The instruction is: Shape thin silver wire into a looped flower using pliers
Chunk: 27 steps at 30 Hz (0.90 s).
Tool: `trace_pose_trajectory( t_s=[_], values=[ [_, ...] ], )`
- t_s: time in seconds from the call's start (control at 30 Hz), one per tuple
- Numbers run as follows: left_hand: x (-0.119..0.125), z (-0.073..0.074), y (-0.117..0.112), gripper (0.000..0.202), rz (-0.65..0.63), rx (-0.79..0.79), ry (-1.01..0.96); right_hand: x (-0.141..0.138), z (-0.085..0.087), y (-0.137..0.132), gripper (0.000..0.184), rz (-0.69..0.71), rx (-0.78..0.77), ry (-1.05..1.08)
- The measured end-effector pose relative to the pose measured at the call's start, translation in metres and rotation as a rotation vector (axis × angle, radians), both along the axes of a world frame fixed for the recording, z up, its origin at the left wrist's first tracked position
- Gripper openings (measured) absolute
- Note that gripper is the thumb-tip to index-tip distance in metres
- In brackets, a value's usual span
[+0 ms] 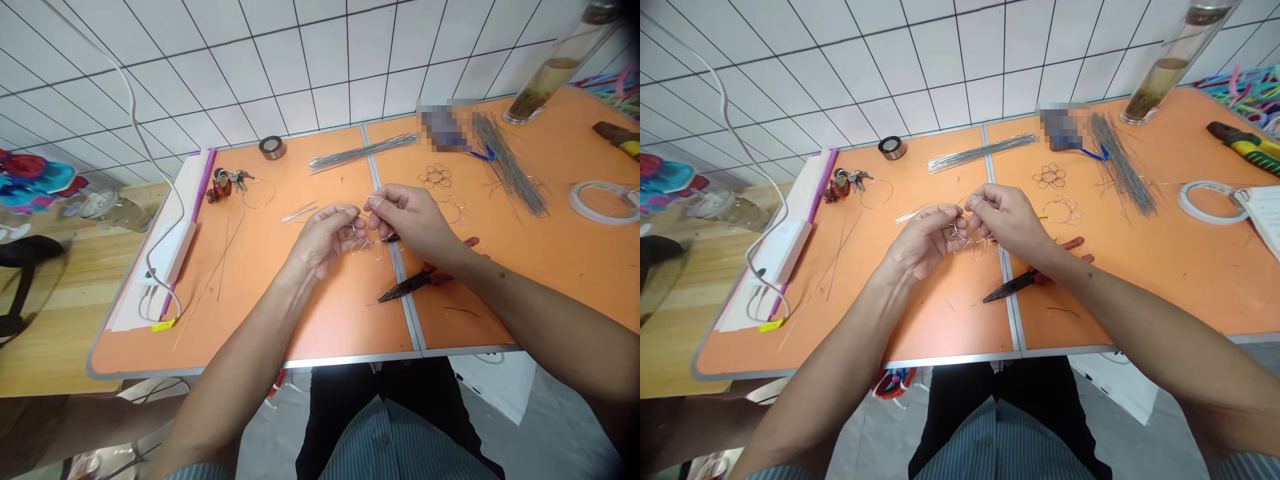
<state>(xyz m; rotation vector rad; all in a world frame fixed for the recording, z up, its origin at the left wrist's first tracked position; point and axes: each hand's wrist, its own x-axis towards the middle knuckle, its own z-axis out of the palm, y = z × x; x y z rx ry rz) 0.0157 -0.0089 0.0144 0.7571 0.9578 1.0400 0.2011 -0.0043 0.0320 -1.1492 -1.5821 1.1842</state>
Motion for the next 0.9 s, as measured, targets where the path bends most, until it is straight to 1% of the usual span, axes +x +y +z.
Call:
trace_pose_trajectory(
  t_s=[0.07,0.13,0.2,0.23,0.3,0.37,0.4,0.47,0.53,0.6,0.67,0.77,0.9],
  values=[
    [0.0,0.0,0.0,0.029,0.023,0.007,0.017,0.003,0.001,0.003,0.032,0.016,0.008,0.0],
    [-0.002,0.001,0.001,0.03,0.072,0.012,0.041,0.011,0.005,0.009,0.036,0.033,0.043,-0.028],
    [-0.005,0.001,0.003,0.028,0.124,0.006,0.065,0.023,0.011,0.018,0.035,0.02,0.123,-0.128],
    [-0.007,0.002,0.004,0.027,0.148,0.002,0.075,0.031,0.014,0.022,0.032,0.005,0.177,-0.218],
    [-0.011,0.002,0.007,0.024,0.192,0.004,0.088,0.047,0.019,0.03,0.021,-0.003,0.263,-0.469],
    [-0.014,0.001,0.01,0.022,0.22,0.017,0.091,0.062,0.022,0.033,0.008,0.049,0.27,-0.729],
    [-0.016,0.002,0.01,0.022,0.226,0.025,0.088,0.067,0.022,0.033,0.005,0.089,0.261,-0.846],
    [-0.017,0.002,0.01,0.021,0.226,0.035,0.085,0.076,0.021,0.03,0.016,0.165,0.247,-1.032],
    [-0.017,0.003,0.01,0.023,0.22,0.039,0.094,0.083,0.018,0.024,0.025,0.231,0.245,-1.149],
    [-0.017,0.002,0.008,0.027,0.217,0.037,0.108,0.088,0.013,0.02,0.028,0.296,0.241,-1.201],
    [-0.017,0.0,0.008,0.032,0.204,0.031,0.097,0.092,0.009,0.019,0.027,0.334,0.26,-1.202],
    [-0.018,-0.003,0.008,0.036,0.181,0.025,0.069,0.094,0.004,0.021,0.019,0.344,0.28,-1.183],
    [-0.019,-0.007,0.01,0.039,0.178,0.017,0.021,0.09,0.0,0.018,0.005,0.377,0.261,-1.166]
  ],
)
